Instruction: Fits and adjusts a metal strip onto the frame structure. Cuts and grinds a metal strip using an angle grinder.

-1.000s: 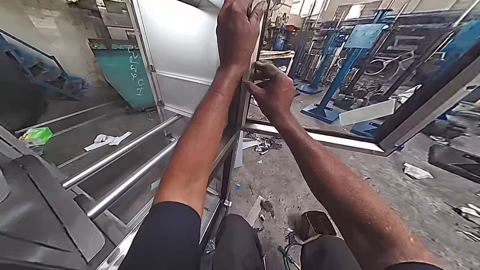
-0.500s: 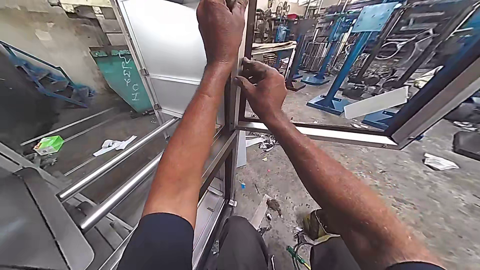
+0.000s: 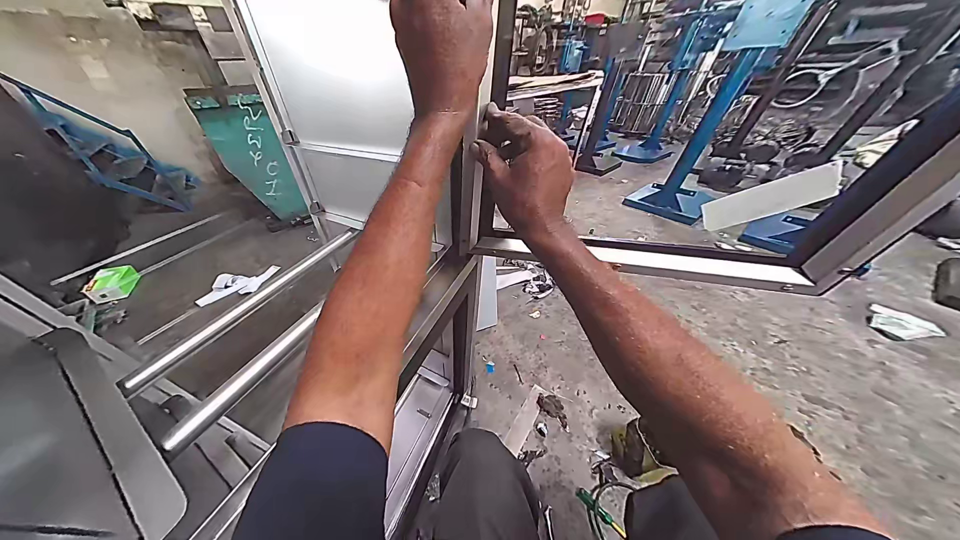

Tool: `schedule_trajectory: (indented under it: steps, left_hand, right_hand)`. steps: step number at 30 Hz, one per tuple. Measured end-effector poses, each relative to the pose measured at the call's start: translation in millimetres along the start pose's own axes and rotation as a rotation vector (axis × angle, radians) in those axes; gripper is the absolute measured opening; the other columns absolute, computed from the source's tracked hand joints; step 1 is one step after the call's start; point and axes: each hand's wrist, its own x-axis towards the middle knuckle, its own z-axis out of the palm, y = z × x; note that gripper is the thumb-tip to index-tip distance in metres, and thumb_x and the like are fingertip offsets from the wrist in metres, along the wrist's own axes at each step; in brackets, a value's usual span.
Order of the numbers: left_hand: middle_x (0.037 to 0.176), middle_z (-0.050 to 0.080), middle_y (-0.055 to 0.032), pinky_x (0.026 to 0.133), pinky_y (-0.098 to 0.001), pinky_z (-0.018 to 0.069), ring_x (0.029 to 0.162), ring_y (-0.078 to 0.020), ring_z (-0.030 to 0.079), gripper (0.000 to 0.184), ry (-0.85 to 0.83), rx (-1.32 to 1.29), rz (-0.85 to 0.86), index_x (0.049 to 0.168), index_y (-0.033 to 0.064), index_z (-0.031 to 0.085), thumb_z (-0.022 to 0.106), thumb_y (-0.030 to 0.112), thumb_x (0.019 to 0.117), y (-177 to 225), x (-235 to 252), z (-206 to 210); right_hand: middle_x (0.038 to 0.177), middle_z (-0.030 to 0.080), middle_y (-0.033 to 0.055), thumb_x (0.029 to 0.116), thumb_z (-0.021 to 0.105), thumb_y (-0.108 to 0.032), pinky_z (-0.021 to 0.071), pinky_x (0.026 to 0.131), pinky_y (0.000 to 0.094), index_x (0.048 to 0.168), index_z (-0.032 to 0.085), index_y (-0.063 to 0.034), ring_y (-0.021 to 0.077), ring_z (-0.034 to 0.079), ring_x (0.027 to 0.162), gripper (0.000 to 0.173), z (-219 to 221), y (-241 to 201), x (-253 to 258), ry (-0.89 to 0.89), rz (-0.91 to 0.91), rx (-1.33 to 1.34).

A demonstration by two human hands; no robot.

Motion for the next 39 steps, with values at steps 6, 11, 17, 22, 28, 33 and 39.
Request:
schedule_trajectory:
  steps: [6, 11, 17, 22, 28, 33, 39]
  left_hand:
    - [0.07, 0.065, -0.0007, 0.074, -0.0299, 0.0529, 0.072, -0.0119, 0.064, 0.018, -0.002, -0.035, -0.015, 0.08, 0.0078, 0.072, 0.084, 0.021, 0.0805, 1.6, 1.3, 0.0]
    - [0.078, 0.067, 0.0033, 0.077, -0.0259, 0.0533, 0.075, -0.0067, 0.064, 0.018, -0.03, -0.039, 0.004, 0.088, 0.0115, 0.074, 0.077, 0.029, 0.0876, -2.5, 2.3, 1.7]
    - [0.092, 0.07, 0.0016, 0.08, -0.025, 0.0543, 0.079, -0.007, 0.064, 0.029, -0.073, -0.122, 0.024, 0.117, 0.0141, 0.077, 0.074, 0.028, 0.0917, -4.5, 4.8, 0.6]
    - [0.078, 0.067, 0.006, 0.075, -0.0243, 0.0532, 0.072, -0.0051, 0.062, 0.019, -0.062, -0.12, 0.005, 0.101, 0.0123, 0.078, 0.075, 0.028, 0.0904, -3.6, 5.7, 0.3]
    - [0.07, 0.062, 0.0067, 0.07, -0.0254, 0.0518, 0.067, -0.0047, 0.059, 0.019, -0.053, -0.132, -0.047, 0.084, 0.0121, 0.073, 0.078, 0.03, 0.0877, 0.4, 5.0, -0.2]
    - [0.072, 0.064, 0.0065, 0.072, -0.0268, 0.0526, 0.069, -0.0057, 0.061, 0.019, -0.087, -0.135, -0.052, 0.088, 0.0129, 0.076, 0.079, 0.032, 0.0882, 0.9, 5.2, 0.2]
    - [0.083, 0.07, 0.0033, 0.078, -0.0257, 0.0538, 0.077, -0.007, 0.064, 0.021, -0.062, -0.086, 0.01, 0.099, 0.014, 0.079, 0.076, 0.033, 0.0905, -0.9, 2.5, 3.6]
  right_hand:
    - [0.114, 0.071, 0.002, 0.0847, 0.076, -0.057, 0.0516, 0.074, 0.0476, 0.131, 0.072, -0.0267, 0.0186, 0.068, 0.086, 0.055, 2.2, -0.9, -3.5, 0.053, -0.04, -0.029]
    - [0.109, 0.074, 0.0009, 0.0838, 0.077, -0.051, 0.0524, 0.07, 0.0501, 0.132, 0.07, -0.0244, 0.0202, 0.069, 0.084, 0.055, 4.9, -0.4, -4.1, 0.078, -0.048, -0.033]
    - [0.109, 0.074, -0.0017, 0.0794, 0.08, -0.051, 0.0528, 0.071, 0.0536, 0.123, 0.069, -0.026, 0.0196, 0.071, 0.089, 0.051, 3.4, -9.1, -1.5, 0.078, 0.055, -0.004]
    - [0.102, 0.072, -0.0039, 0.0743, 0.081, -0.049, 0.0509, 0.074, 0.0514, 0.117, 0.069, -0.023, 0.0158, 0.069, 0.088, 0.052, 6.7, -12.0, 1.5, 0.074, 0.118, 0.054]
    - [0.101, 0.072, -0.0025, 0.0755, 0.083, -0.045, 0.0534, 0.074, 0.0465, 0.117, 0.068, -0.0187, 0.0141, 0.069, 0.087, 0.051, 7.8, -8.3, 1.1, 0.106, 0.079, 0.117]
    - [0.102, 0.072, 0.0002, 0.0781, 0.082, -0.038, 0.0582, 0.074, 0.0397, 0.118, 0.069, -0.0136, 0.0126, 0.07, 0.087, 0.049, 12.7, -1.4, 0.6, 0.163, 0.01, 0.153]
    - [0.104, 0.072, 0.0022, 0.0823, 0.081, -0.036, 0.0554, 0.075, 0.0407, 0.121, 0.071, -0.0126, 0.0148, 0.068, 0.087, 0.046, 14.3, 2.9, -2.7, 0.183, -0.064, 0.134]
